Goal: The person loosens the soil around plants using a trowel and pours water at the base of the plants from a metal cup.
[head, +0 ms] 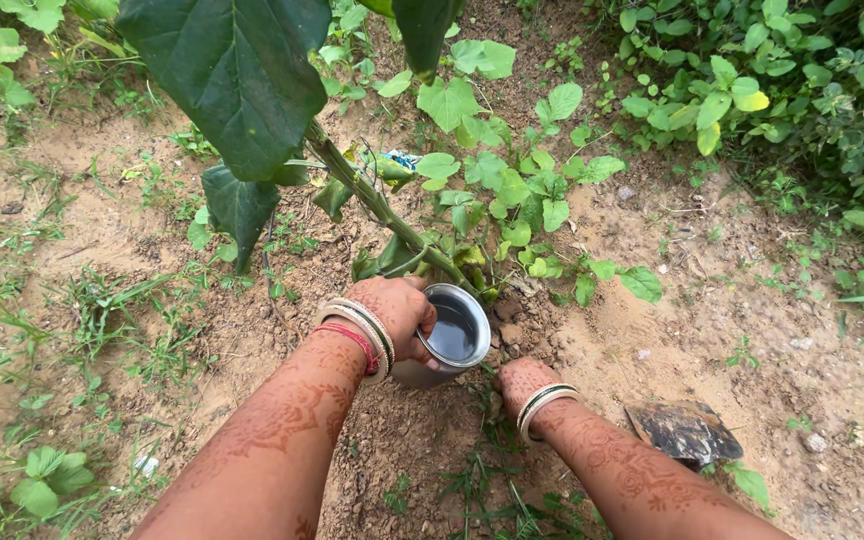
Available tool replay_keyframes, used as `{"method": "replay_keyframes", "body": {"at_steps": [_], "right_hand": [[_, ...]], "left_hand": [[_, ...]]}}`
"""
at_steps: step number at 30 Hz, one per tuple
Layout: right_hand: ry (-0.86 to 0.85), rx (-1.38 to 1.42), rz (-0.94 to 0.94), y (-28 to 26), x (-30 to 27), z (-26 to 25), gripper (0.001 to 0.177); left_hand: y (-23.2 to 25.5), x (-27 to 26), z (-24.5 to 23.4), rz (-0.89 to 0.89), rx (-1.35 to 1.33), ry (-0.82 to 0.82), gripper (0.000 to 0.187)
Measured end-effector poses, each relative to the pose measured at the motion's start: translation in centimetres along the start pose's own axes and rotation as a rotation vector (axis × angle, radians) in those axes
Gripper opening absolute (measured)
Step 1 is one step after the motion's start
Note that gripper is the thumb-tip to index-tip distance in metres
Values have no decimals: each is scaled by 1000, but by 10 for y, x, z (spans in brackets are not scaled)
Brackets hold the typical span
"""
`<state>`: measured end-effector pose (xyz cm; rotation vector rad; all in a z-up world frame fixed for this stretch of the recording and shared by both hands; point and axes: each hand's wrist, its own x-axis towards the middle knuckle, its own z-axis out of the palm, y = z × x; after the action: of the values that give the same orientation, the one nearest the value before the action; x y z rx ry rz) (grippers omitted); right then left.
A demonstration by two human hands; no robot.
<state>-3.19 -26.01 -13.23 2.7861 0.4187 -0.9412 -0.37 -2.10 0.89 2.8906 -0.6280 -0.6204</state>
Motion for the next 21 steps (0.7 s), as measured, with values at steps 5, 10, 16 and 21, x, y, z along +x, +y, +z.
{"method": "replay_keyframes", "body": {"at_steps": [5,10,16,21], "right_hand": [[67,10,-178,18,16,21,17],[114,38,-252,27,15,17,14],[93,-41,-277,37,22,14,12],[207,9,-295,42,25,-22,25]], "left_hand": [[-1,3,1,19,6,1,47],[-2,5,1,-2,-9,-3,48],[-1,4,-2,-14,9,-3,49],[-2,1,-6,-17,7,9,47]]}}
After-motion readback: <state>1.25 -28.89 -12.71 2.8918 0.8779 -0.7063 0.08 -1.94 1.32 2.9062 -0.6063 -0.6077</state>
